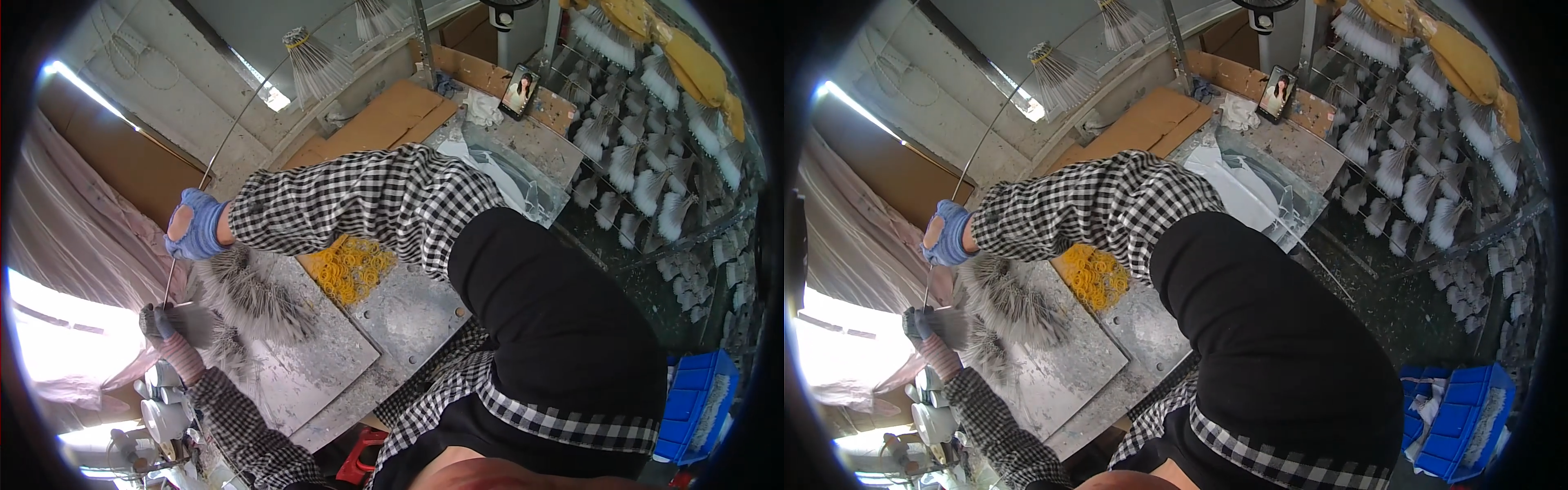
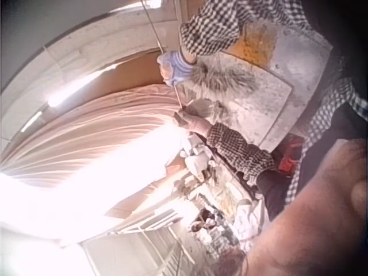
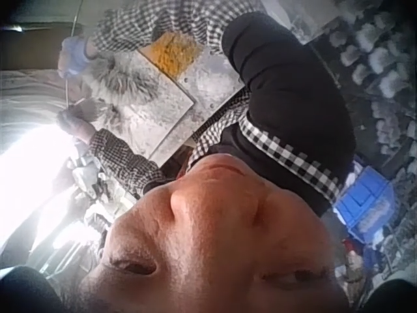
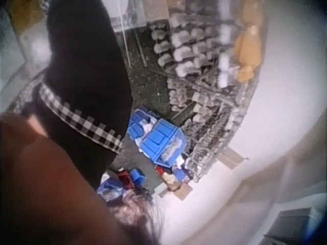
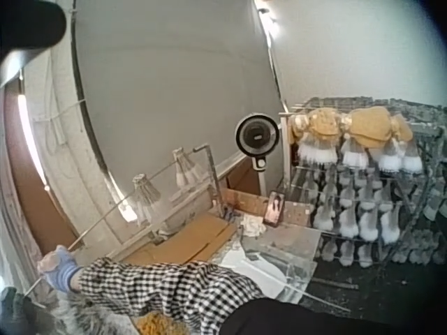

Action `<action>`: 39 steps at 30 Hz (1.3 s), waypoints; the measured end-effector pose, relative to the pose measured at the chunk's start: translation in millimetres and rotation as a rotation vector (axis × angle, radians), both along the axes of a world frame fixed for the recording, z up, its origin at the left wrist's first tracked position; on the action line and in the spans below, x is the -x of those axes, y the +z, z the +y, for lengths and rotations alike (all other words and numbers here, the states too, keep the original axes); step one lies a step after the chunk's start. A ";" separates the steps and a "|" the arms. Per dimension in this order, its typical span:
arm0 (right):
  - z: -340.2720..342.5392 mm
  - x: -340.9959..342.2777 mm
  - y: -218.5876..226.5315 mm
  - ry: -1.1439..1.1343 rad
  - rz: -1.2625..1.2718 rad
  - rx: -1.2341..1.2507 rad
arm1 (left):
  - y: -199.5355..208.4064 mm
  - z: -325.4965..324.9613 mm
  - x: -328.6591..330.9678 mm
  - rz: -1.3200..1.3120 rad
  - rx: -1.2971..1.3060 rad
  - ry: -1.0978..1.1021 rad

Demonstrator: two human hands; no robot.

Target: Assembling brush components by inserting bristles into brush heads and dipping them in adhesive.

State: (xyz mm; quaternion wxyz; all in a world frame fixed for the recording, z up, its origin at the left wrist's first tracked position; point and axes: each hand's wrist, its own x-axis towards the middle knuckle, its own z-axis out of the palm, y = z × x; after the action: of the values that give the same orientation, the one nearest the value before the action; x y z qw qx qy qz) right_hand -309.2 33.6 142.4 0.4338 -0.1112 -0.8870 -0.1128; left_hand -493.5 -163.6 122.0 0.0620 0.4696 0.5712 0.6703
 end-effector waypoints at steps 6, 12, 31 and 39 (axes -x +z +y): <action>11.7 -4.3 8.4 -0.066 -0.208 0.226 | -3.5 26.0 -48.4 0.137 0.046 0.039; -18.0 -38.4 36.7 -0.074 -0.267 0.197 | -34.7 94.1 8.4 -0.497 -0.020 -0.478; 188.3 -282.7 83.3 -0.332 -0.397 0.614 | -16.3 176.6 -102.3 0.350 0.195 -0.129; 217.0 -326.3 100.8 -0.506 -0.535 0.353 | -12.7 254.2 -137.9 0.292 0.118 -0.299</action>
State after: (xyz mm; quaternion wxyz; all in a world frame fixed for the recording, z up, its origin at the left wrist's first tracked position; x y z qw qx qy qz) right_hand 17.1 250.6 243.2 0.1204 -0.3655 -0.9189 -0.0871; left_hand -355.6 90.5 109.3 0.1047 0.6366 0.5364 0.5441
